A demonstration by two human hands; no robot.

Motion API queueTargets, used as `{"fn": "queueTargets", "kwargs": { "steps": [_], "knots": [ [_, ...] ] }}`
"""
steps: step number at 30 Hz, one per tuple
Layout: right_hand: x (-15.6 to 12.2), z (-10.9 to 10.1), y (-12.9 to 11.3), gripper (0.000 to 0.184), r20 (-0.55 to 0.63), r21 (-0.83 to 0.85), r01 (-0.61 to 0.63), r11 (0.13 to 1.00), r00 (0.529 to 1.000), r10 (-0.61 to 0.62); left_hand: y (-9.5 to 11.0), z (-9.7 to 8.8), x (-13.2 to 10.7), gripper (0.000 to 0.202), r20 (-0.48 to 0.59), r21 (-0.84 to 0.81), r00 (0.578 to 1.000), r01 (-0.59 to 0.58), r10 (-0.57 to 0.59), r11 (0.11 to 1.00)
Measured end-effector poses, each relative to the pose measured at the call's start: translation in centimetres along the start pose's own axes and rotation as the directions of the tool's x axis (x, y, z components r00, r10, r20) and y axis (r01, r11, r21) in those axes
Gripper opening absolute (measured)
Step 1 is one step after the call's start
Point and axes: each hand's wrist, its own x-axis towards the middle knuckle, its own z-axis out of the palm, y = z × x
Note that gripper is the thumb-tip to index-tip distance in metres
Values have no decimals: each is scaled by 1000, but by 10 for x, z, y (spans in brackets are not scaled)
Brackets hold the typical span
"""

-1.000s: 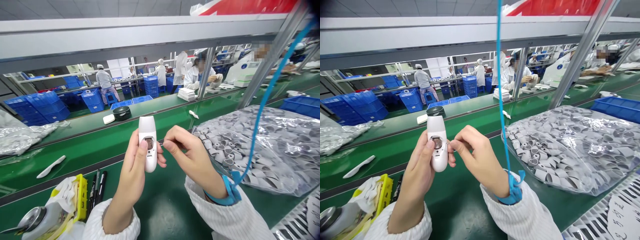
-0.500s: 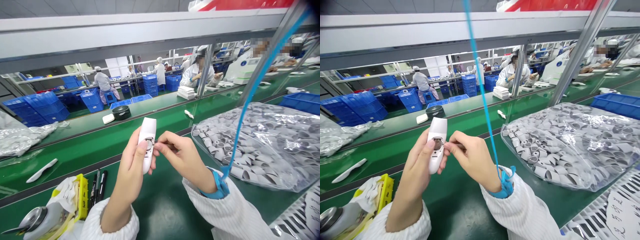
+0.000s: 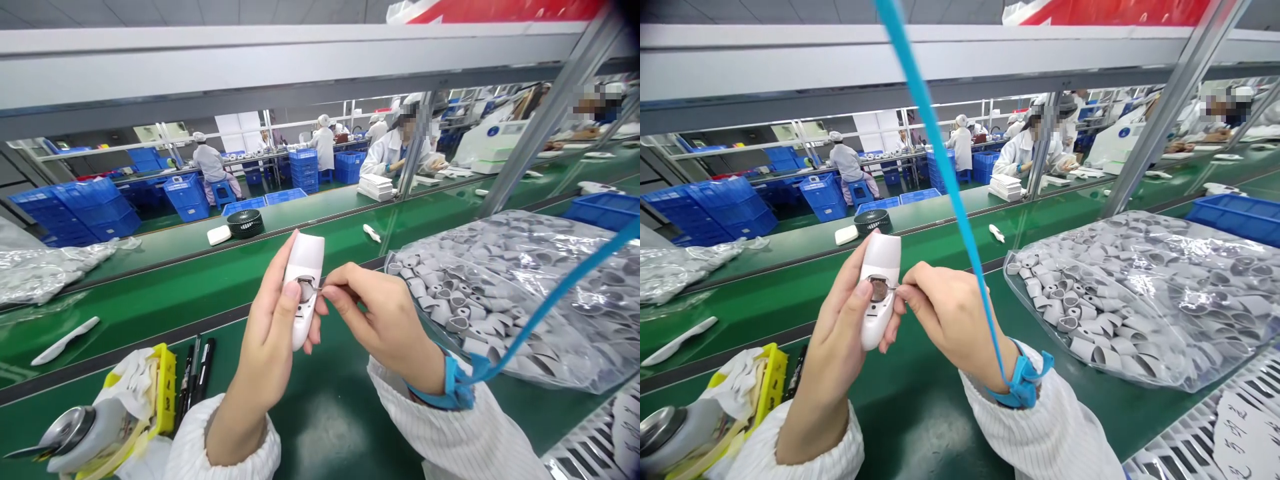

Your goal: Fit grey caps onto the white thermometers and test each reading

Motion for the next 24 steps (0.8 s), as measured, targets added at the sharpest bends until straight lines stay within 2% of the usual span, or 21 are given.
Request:
{"fn": "queueTargets", "kwargs": {
  "steps": [4,6,8,11,14,17,19,21,24],
  "knots": [
    [-3,4,-2,29,-45,-291,38,956,998,-53,-3,5,-2,52,-87,314,984,-123,158,941],
    [-3,6,-1,29,-54,-332,50,942,996,-72,-5,5,0,52,-80,389,977,-154,200,908],
    [-2,8,2,26,-36,-220,49,974,998,-58,-4,2,2,52,-62,331,988,-116,144,936],
    [0,9,9,21,20,23,16,1000,1000,-17,-2,-5,7,56,33,53,998,42,-44,998],
    [0,9,14,16,13,97,29,995,999,-30,1,-9,11,63,144,-153,974,194,-172,969],
    [1,6,17,7,-27,26,175,984,984,-174,2,-9,14,64,177,-159,957,259,-230,953],
    [2,3,18,16,9,-18,270,963,963,-270,1,-8,15,63,220,-148,942,288,-252,946],
    [3,1,19,20,34,-13,311,950,950,-310,0,-8,15,65,293,-170,920,318,-261,933],
    [2,-1,20,16,-50,43,307,951,951,-305,-1,-9,12,73,373,-204,889,356,-264,912]
  ]
}}
